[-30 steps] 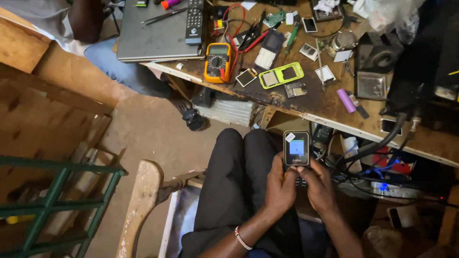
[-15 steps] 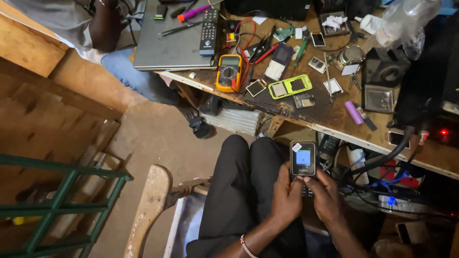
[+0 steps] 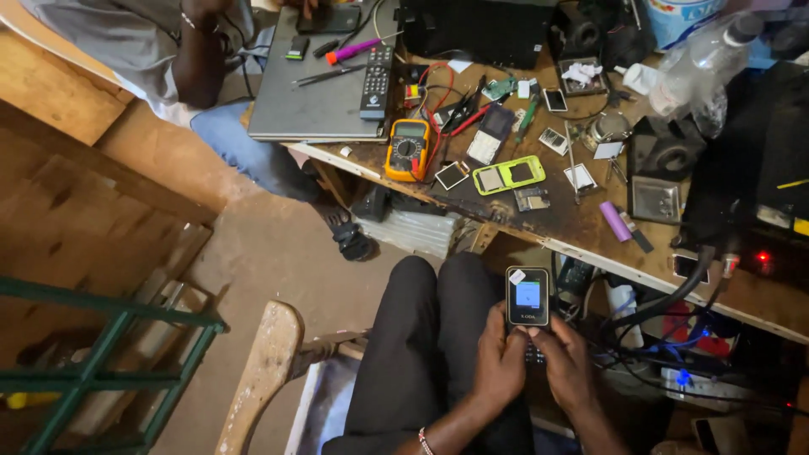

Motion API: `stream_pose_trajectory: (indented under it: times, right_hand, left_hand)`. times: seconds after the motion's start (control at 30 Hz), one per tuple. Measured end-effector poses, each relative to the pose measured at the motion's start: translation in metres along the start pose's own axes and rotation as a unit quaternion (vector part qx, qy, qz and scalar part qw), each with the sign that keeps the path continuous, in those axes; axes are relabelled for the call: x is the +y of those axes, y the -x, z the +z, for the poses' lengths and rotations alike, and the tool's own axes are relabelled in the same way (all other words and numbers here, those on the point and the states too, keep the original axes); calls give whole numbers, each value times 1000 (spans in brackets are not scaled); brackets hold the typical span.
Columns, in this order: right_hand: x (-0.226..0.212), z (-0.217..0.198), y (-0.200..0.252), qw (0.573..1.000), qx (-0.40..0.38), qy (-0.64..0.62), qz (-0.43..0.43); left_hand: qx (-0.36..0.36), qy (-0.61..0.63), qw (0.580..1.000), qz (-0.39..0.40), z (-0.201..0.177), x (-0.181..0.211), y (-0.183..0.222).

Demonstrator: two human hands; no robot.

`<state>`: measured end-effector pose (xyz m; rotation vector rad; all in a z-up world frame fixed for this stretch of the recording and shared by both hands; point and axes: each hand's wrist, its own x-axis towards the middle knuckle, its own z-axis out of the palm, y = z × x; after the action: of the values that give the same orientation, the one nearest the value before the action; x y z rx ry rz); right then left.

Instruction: A person is testing and interacting with a feature phone at a repair bench, pressing buttons on the keypad.

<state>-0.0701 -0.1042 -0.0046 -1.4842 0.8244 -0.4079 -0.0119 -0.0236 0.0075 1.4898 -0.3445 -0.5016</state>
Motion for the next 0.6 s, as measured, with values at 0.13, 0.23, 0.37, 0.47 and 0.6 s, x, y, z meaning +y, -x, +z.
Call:
stream_pose_trajectory:
  times: [0.13,0.23,0.37,0.47,0.6]
  right_hand:
    - [3,-1,0,999,-17,16,-35]
    - [8,-2,-5,999,-17,23,-46]
    - [14,-1,-5,999,17,-41,-21]
    - [26,0,-11,989,39,-141,1]
    - [37,-3,-11,980,43,-193,7]
  left_hand:
    - [-7,6,1000,-23,-2,5,0]
    - [-8,34,999,-8,0,1,-4]
    - [-16,9,1000,-23,4,8,-3]
    - [-25,-23,999,-42,4,6,-4]
    - [-42,6,999,-1,7,-2,-4]
